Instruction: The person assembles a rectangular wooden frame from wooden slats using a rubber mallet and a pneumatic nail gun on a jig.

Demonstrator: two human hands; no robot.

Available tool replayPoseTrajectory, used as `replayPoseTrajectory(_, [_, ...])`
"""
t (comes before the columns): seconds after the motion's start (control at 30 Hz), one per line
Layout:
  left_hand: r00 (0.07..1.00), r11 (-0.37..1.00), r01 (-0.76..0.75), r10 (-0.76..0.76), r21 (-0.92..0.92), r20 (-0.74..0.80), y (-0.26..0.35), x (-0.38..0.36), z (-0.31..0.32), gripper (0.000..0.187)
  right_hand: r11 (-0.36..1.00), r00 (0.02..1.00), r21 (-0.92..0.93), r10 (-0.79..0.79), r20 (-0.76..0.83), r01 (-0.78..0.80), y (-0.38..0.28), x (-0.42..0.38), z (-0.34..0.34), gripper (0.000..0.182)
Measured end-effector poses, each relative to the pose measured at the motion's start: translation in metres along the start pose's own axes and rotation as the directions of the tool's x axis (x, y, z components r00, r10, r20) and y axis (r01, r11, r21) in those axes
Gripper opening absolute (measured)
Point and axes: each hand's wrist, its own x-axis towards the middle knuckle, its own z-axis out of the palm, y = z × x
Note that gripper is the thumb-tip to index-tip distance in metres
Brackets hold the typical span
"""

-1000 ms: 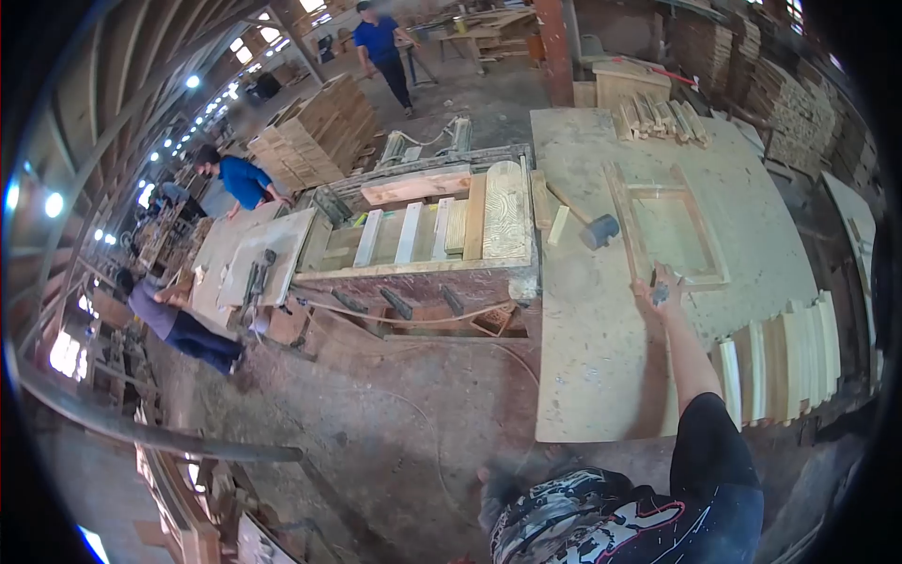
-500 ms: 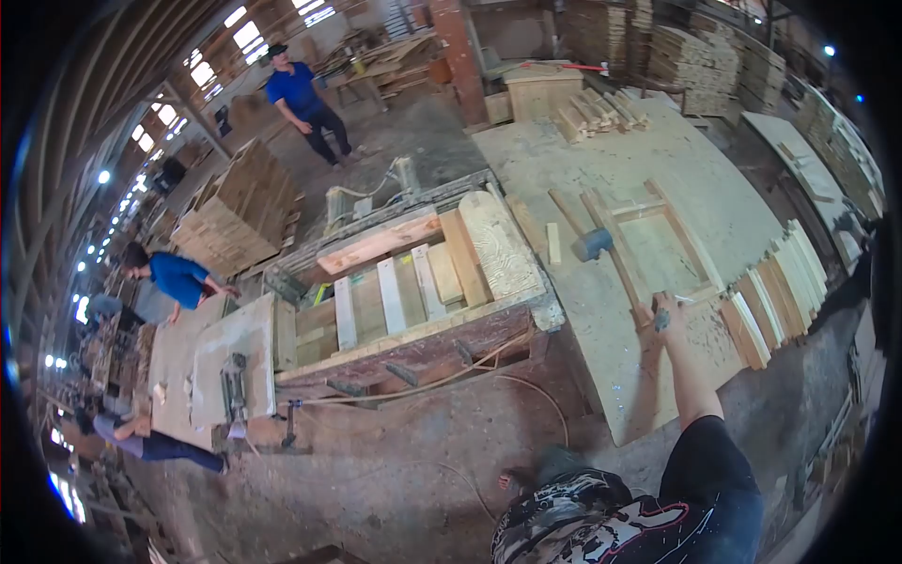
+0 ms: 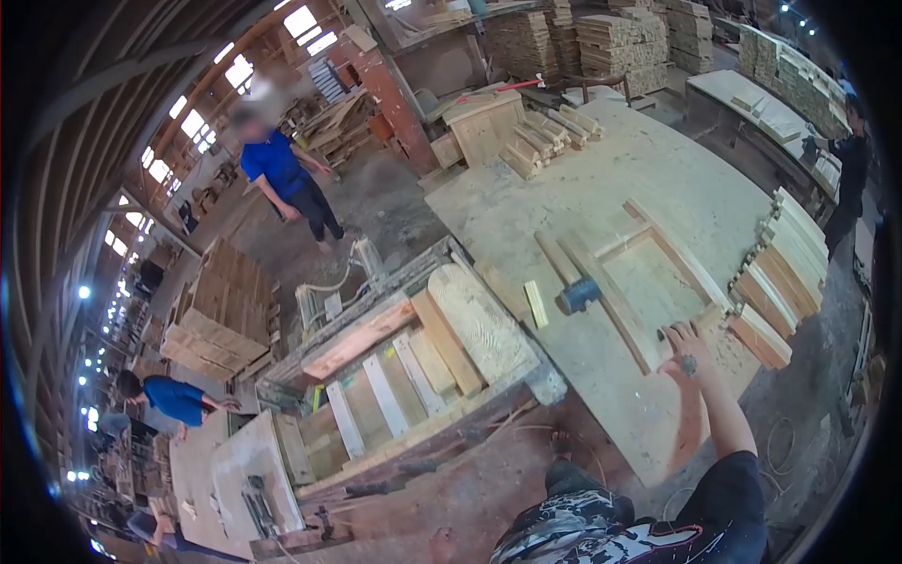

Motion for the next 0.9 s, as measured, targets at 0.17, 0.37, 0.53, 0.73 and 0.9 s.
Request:
replayPoseTrajectory(0.17, [0.989,0.995,-0.095,0.089,0.042,0.120,0.107,0.062,0.000,0.028,0.977,0.980,-0.116,-0.163,0.118,0.177,0.043,0.020,-0.006,0.091])
replayPoseTrajectory(0.37, [0.946,0.961,-0.275,0.267,0.015,0.185,0.213,0.124,-0.004,0.027,0.981,0.982,-0.052,-0.187,-0.005,0.187,-0.008,0.046,-0.047,0.078])
replayPoseTrajectory(0.53, [0.871,0.909,-0.392,0.416,-0.139,0.261,0.323,0.142,0.004,0.028,0.991,0.977,-0.037,-0.136,-0.162,0.132,-0.065,0.080,-0.088,0.071])
replayPoseTrajectory(0.73, [0.763,0.866,-0.347,0.483,-0.360,0.429,0.395,0.158,0.052,0.032,0.948,0.877,0.295,0.239,-0.418,-0.118,-0.117,0.097,-0.101,0.072])
replayPoseTrajectory(0.9, [0.413,0.930,0.011,0.330,-0.367,0.849,0.477,0.124,0.099,0.064,0.592,0.647,0.794,0.661,-0.380,-0.139,-0.165,0.085,-0.051,0.069])
